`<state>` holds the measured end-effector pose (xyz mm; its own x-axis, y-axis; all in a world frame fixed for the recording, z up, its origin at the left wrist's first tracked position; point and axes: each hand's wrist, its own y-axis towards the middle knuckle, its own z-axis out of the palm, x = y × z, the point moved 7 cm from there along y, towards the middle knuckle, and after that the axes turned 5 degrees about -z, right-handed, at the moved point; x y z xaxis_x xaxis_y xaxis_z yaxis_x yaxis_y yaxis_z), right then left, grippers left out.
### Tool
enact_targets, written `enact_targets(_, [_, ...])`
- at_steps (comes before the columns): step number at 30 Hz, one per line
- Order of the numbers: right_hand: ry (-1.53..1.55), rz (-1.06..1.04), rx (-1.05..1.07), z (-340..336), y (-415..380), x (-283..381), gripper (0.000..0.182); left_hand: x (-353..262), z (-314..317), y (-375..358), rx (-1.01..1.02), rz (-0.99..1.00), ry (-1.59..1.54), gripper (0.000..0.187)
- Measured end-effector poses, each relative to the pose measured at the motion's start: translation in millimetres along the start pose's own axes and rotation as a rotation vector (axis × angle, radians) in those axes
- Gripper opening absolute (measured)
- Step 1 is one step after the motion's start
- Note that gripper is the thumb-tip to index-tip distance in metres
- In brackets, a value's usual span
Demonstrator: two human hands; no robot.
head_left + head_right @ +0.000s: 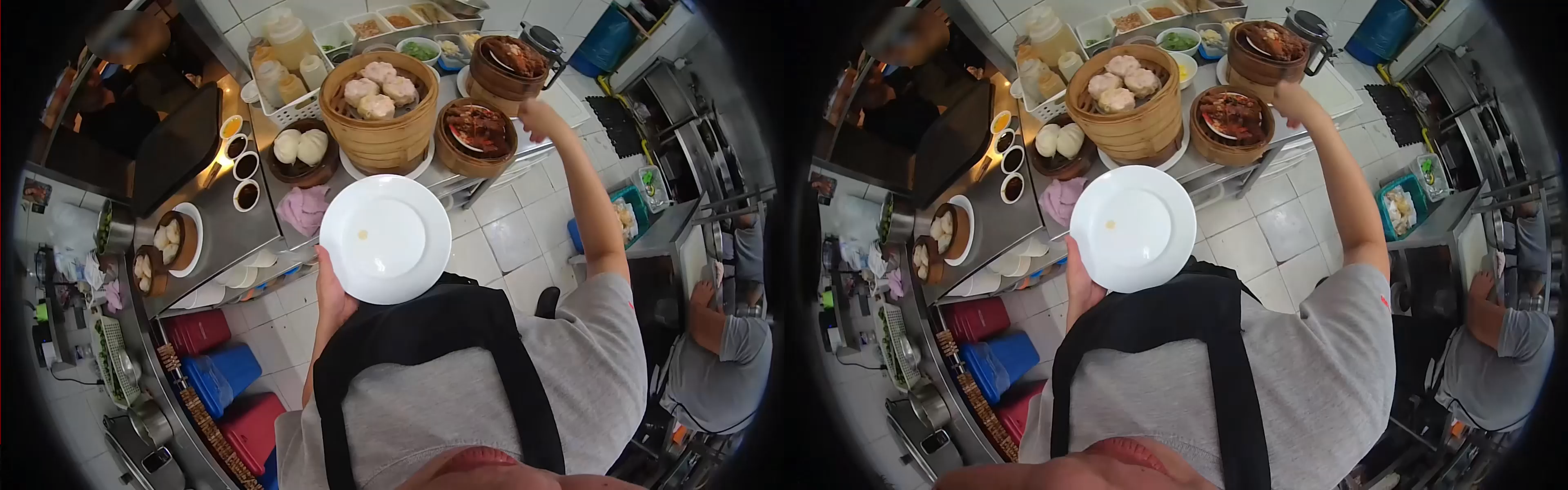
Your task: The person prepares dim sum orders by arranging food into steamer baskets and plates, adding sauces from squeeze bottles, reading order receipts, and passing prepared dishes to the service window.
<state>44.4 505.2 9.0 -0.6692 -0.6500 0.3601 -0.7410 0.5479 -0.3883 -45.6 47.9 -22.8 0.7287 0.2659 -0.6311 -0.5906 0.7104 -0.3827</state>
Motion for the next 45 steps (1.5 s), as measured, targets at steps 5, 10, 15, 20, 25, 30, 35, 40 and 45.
enact_targets(5, [0.418, -0.017, -0.099, 39.3, -14.7, -9.7, 0.049, 30.4, 14.9, 15.9, -0.021, -0.163, 0.040, 0.060])
enact_targets(10, [0.333, -0.106, -0.245, 30.6, -21.5, -5.7, 0.038, 71.2, 24.6, 41.7, 0.024, -0.255, 0.067, 0.059])
enact_targets(15, [0.334, -0.202, -0.242, -3.0, -87.0, 20.4, 0.033, 95.4, 52.7, 66.9, 0.022, -0.305, 0.121, 0.058])
enact_targets(20, [0.299, -0.306, -0.146, 1.1, -143.4, 66.1, 0.043, 106.3, 90.5, 83.1, 0.133, -0.303, 0.004, 0.059])
enact_targets(25, [0.339, -0.396, -0.073, 23.6, -164.2, 110.3, 0.038, 90.1, 71.3, 73.2, 0.206, -0.215, 0.023, 0.060])
enact_targets(30, [0.376, -0.506, -0.332, -22.8, -106.9, 161.5, 0.033, 53.2, 39.5, 29.5, 0.150, -0.214, -0.025, 0.059])
enact_targets(35, [0.259, -0.314, -0.167, -33.0, -37.6, 222.9, 0.042, 25.8, -15.6, 2.8, 0.061, -0.078, -0.065, 0.058])
enact_targets(40, [0.294, -0.377, -0.221, -35.9, -21.1, 225.8, 0.040, -13.5, -68.6, -20.5, -0.115, 0.027, -0.135, 0.058])
enact_targets(45, [0.280, -0.480, -0.284, -66.6, -59.9, 278.6, 0.042, -55.8, -100.8, -27.5, -0.101, 0.113, -0.193, 0.058])
